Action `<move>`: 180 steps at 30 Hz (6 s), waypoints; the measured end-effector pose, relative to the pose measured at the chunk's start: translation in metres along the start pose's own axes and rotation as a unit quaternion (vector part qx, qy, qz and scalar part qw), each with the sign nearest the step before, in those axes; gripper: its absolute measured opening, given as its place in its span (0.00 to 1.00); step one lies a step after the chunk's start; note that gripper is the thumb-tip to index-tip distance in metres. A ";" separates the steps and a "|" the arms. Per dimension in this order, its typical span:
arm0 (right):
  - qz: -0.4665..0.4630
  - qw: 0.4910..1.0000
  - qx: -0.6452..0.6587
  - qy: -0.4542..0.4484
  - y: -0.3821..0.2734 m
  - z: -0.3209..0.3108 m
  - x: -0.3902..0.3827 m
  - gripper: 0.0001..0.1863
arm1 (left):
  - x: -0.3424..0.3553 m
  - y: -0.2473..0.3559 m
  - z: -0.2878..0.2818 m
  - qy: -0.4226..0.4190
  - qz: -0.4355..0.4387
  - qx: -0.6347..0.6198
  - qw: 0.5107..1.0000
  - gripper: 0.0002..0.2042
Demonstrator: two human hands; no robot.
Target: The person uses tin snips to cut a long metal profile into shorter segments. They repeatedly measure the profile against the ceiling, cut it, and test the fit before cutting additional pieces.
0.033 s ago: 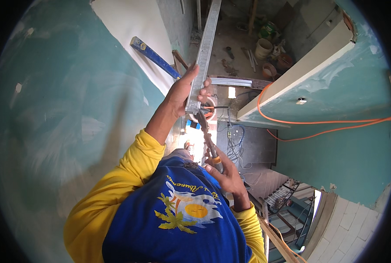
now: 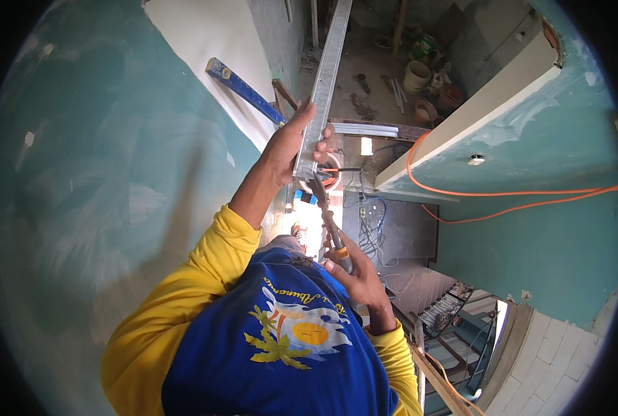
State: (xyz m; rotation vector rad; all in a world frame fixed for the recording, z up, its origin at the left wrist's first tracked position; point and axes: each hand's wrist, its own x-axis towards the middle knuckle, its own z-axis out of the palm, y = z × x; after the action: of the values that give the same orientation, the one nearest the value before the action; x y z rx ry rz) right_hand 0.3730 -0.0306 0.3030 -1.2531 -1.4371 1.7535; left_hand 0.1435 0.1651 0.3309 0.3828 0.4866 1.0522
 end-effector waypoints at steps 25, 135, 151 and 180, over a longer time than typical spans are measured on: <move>0.056 0.980 0.145 -0.125 0.005 -0.029 0.006 0.23 | -0.009 0.012 0.011 -0.115 0.047 0.245 0.962 0.38; 0.016 0.989 0.034 0.141 0.036 0.007 -0.001 0.26 | 0.029 -0.011 -0.057 0.133 -0.039 -0.007 0.990 0.19; -0.017 0.991 -0.039 0.129 0.030 0.014 0.006 0.34 | 0.048 -0.050 -0.065 0.297 -0.001 -0.009 0.955 0.21; -0.052 0.983 0.012 0.173 0.015 0.007 0.008 0.33 | 0.056 -0.049 -0.037 0.150 0.031 -0.167 0.974 0.09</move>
State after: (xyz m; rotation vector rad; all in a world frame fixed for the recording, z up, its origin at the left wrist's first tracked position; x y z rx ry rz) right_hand 0.3653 -0.0312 0.2865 -1.3654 -1.2509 1.3972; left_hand 0.1816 0.1956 0.2630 -0.0627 0.5567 1.2361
